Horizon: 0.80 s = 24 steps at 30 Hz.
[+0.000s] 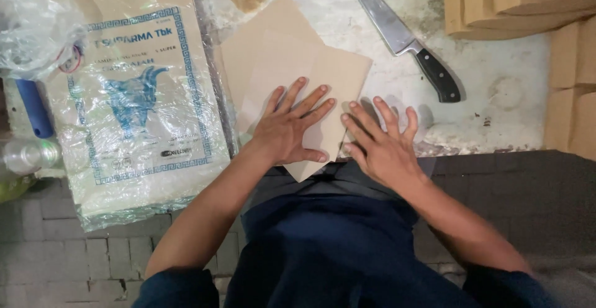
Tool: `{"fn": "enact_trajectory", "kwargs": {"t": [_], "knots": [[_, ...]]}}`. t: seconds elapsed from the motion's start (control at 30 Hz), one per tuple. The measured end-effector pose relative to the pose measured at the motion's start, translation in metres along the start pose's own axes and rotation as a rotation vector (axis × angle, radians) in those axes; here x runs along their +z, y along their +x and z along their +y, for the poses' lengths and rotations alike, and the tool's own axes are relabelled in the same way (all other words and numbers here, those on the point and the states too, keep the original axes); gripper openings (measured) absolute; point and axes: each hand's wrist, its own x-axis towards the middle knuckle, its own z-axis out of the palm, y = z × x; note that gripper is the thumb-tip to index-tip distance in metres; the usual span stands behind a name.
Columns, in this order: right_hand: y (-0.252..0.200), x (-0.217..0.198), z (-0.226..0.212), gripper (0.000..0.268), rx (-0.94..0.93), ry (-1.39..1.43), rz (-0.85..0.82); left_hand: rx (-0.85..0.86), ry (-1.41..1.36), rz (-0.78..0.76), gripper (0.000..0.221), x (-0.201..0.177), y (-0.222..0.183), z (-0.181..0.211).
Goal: Folding cardboard food boxes and inserting paper liners into them using a knife for cutting.
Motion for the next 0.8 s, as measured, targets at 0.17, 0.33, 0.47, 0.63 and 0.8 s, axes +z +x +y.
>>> {"fn": "enact_trajectory", "kwargs": {"t": [0.17, 0.33, 0.47, 0.63, 0.8], "knots": [[-0.03, -0.004, -0.016, 0.051, -0.092, 0.017, -0.002, 0.003, -0.026, 0.02, 0.108, 0.006, 0.002, -0.002], [-0.006, -0.004, 0.02, 0.045, -0.104, -0.017, 0.02, 0.0, -0.026, 0.014, 0.108, 0.002, 0.001, -0.001], [0.002, -0.002, 0.019, 0.041, -0.093, -0.006, 0.046, -0.004, -0.017, 0.009, 0.11, 0.001, 0.001, 0.0], [-0.021, -0.003, -0.003, 0.042, -0.239, 0.099, 0.043, -0.012, -0.011, -0.002, 0.11, 0.007, 0.004, -0.002], [0.008, -0.004, 0.037, 0.036, -0.173, 0.048, 0.075, -0.008, 0.006, 0.006, 0.109, 0.005, 0.002, 0.0]]}}
